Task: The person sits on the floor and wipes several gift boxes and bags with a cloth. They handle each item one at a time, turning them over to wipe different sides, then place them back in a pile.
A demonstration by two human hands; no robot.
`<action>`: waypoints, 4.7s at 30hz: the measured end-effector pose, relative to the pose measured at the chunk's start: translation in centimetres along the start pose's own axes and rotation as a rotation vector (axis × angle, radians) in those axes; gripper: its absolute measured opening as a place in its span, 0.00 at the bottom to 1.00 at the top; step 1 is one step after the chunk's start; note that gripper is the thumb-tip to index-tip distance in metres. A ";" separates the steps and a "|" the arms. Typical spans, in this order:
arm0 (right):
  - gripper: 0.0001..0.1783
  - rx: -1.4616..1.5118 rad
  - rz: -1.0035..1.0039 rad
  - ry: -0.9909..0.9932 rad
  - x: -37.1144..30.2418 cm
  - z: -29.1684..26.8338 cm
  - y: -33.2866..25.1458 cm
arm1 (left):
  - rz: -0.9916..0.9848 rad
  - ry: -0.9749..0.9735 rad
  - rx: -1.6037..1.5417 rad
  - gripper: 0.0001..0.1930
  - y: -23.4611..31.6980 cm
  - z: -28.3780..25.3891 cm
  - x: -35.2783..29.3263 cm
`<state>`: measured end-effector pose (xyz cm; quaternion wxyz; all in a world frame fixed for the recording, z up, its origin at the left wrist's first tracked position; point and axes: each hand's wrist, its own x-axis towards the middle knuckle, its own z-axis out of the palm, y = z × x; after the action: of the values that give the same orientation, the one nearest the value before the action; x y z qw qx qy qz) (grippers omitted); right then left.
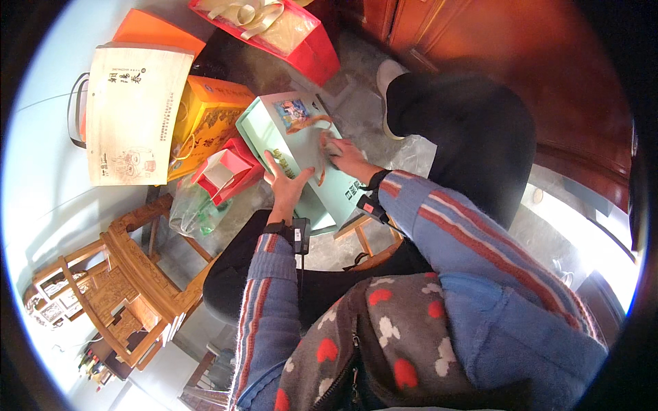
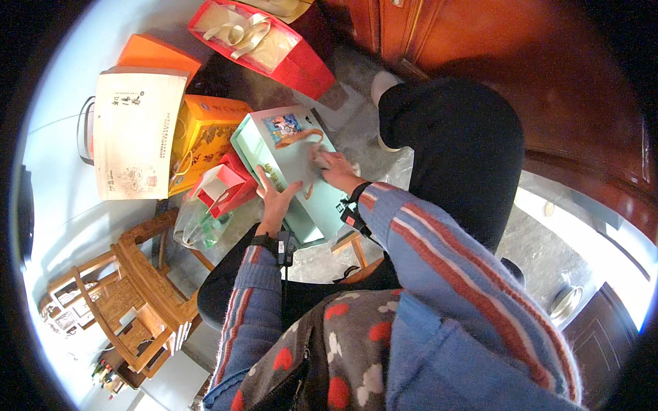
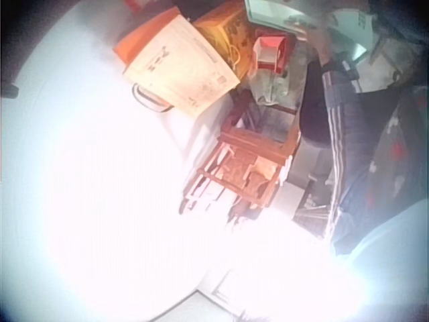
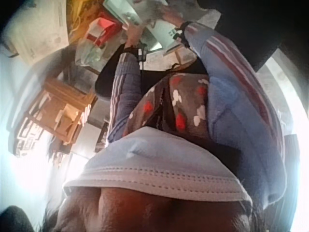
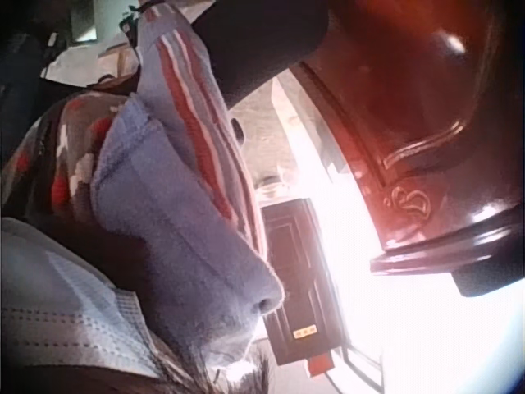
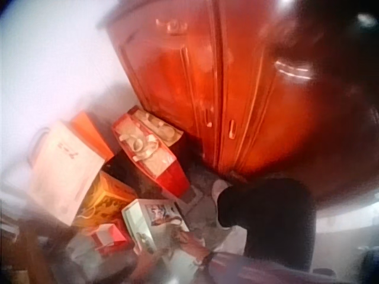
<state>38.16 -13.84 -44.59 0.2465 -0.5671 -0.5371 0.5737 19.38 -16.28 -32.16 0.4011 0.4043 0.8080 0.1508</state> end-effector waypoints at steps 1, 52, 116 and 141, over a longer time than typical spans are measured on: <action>0.30 -0.005 0.065 -0.036 -0.1 -0.5 1.1 | 0.005 0.008 -0.025 0.74 0.2 -0.2 0.0; 0.28 -0.005 -0.188 -0.344 -4.9 -2.0 -19.2 | 0.322 -0.325 -1.678 0.26 -0.8 0.1 -5.1; 0.73 -0.809 -0.099 0.003 -1.5 -0.3 -9.2 | -0.186 -0.607 -0.656 0.15 -14.9 6.2 -2.7; 0.40 0.456 0.746 -0.372 -13.0 -7.0 -10.2 | 0.278 -0.351 0.202 0.35 1.8 -3.8 -12.6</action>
<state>44.30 -19.96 -28.89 0.0414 -0.5404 -0.1920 0.8182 21.82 -24.58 -22.05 0.4683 0.5698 0.6734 0.0504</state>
